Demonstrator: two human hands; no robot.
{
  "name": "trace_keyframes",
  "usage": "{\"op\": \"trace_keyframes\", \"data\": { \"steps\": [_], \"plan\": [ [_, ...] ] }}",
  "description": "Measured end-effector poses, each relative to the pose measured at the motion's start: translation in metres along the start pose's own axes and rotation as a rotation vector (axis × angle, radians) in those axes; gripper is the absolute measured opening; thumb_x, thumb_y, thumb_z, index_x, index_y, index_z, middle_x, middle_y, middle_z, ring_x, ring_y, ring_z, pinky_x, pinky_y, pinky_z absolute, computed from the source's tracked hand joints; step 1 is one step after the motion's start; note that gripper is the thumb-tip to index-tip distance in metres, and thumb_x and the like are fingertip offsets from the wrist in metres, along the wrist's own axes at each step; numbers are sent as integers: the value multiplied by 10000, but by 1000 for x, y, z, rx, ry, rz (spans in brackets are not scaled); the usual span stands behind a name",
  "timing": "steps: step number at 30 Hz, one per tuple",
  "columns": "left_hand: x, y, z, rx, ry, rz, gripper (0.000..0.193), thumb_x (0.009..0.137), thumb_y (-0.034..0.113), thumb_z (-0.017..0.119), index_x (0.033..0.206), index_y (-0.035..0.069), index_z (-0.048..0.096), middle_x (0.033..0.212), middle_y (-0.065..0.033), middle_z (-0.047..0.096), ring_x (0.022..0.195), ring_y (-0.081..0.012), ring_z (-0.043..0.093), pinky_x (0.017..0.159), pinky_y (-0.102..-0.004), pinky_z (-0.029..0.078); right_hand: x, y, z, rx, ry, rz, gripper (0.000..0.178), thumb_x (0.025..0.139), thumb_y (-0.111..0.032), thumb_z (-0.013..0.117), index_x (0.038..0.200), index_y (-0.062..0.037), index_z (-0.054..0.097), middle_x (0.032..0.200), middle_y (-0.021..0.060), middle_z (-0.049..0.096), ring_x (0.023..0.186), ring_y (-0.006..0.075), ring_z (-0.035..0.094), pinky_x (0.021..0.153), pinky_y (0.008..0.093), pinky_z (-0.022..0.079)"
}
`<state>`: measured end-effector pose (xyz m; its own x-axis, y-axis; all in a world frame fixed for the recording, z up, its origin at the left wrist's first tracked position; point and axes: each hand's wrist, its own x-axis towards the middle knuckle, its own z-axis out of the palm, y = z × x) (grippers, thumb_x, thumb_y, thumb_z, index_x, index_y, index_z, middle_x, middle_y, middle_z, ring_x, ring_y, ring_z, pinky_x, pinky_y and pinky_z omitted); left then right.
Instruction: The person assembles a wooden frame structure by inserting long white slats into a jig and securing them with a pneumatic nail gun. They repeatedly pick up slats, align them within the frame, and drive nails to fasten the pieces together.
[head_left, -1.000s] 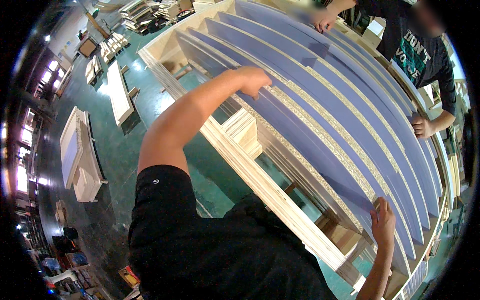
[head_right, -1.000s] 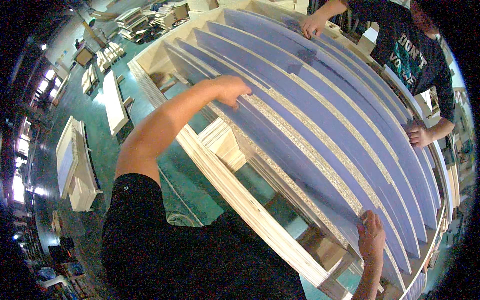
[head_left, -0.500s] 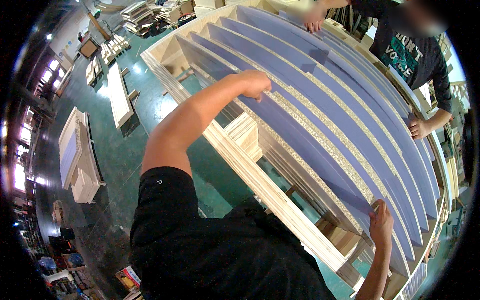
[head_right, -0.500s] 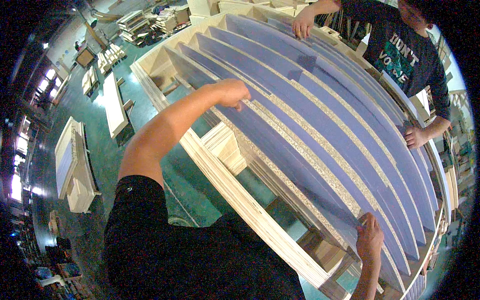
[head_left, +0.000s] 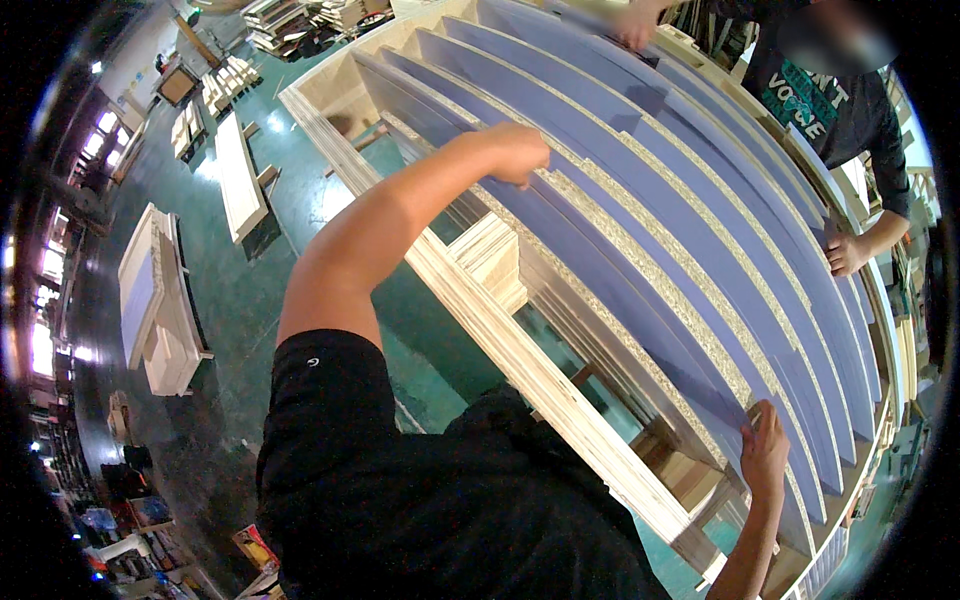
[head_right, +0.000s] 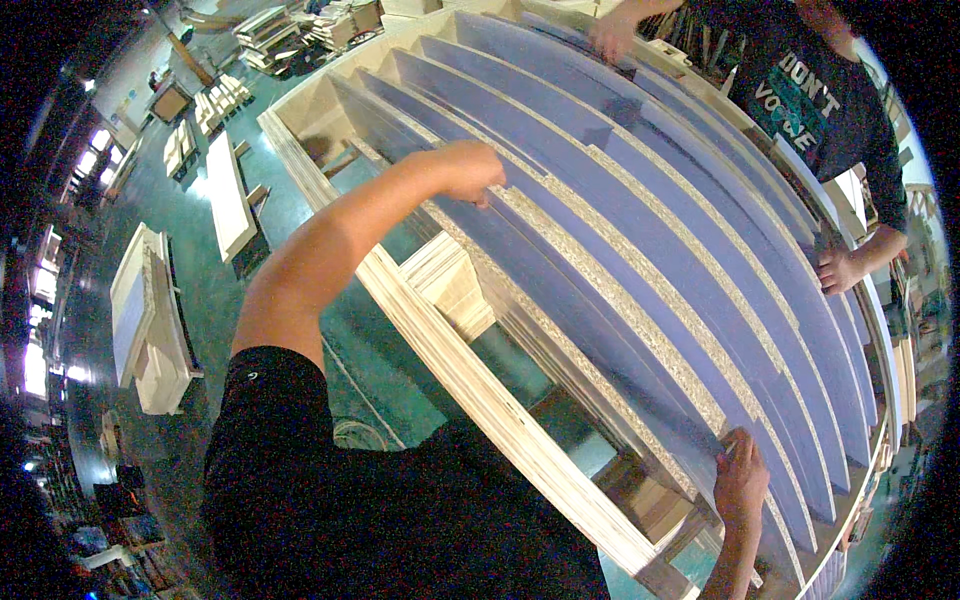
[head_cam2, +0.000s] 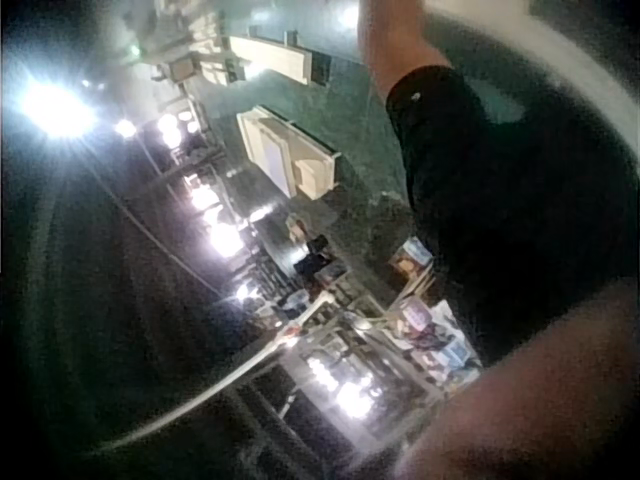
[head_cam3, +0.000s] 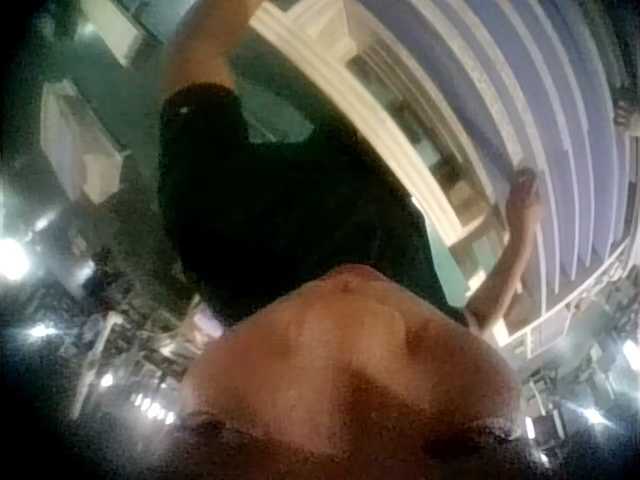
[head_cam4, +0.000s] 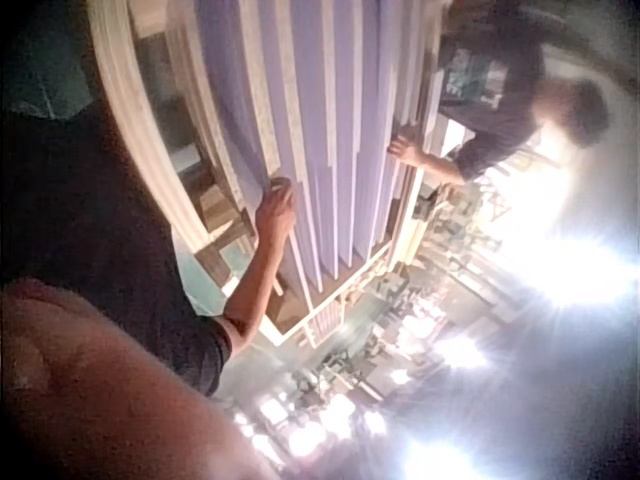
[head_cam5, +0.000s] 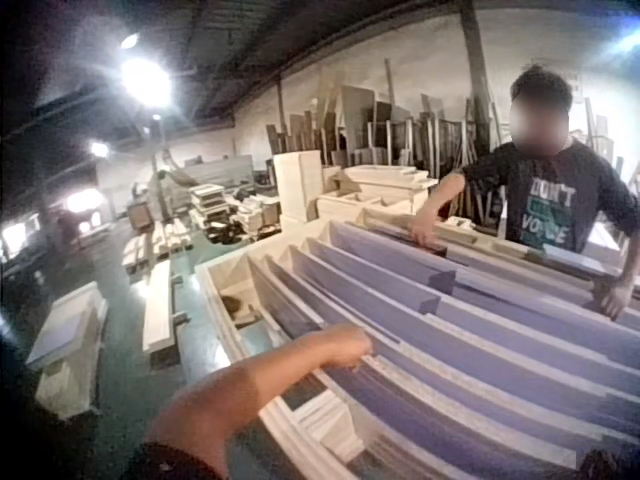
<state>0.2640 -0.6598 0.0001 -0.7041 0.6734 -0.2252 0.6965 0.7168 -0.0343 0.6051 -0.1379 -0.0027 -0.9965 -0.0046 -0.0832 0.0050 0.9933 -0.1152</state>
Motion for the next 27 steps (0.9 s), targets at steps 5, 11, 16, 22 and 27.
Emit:
{"op": "trace_keyframes", "data": {
  "steps": [5,11,16,22,27],
  "plan": [
    [-1,-9,11,-95,46,14,376,747,251,818,1058,72,707,940,-192,703,963,-405,666,811,-510,525,2,-5,-4,-18,0,15,518,823,-17,696,1284,-88,470,1158,192,629,1023,451,620,813,517,509],
    [-3,-4,6,18,57,23,299,772,254,797,993,77,703,928,-181,704,950,-406,666,810,-506,526,1,1,1,-14,29,-3,521,826,-48,706,1292,-82,475,1120,209,641,1012,459,619,811,525,507],
    [-5,0,-1,-1,13,-6,268,785,254,788,977,86,704,915,-178,703,939,-406,665,800,-508,525,2,4,6,-35,48,12,507,842,-70,704,1299,-67,484,1113,226,642,1002,463,621,814,532,505],
    [-2,-9,7,-62,21,33,292,776,235,801,993,67,701,927,-186,698,936,-401,660,791,-501,517,2,6,4,-11,45,-88,506,873,7,641,1342,-9,453,1161,280,622,1026,506,594,819,540,485],
    [-3,-4,0,-44,-27,14,299,790,215,790,1015,43,692,937,-206,698,949,-402,662,805,-495,516,4,-7,-4,38,-32,39,491,876,10,639,1334,-8,465,1190,286,615,1070,505,590,846,534,490]
  ]
}}
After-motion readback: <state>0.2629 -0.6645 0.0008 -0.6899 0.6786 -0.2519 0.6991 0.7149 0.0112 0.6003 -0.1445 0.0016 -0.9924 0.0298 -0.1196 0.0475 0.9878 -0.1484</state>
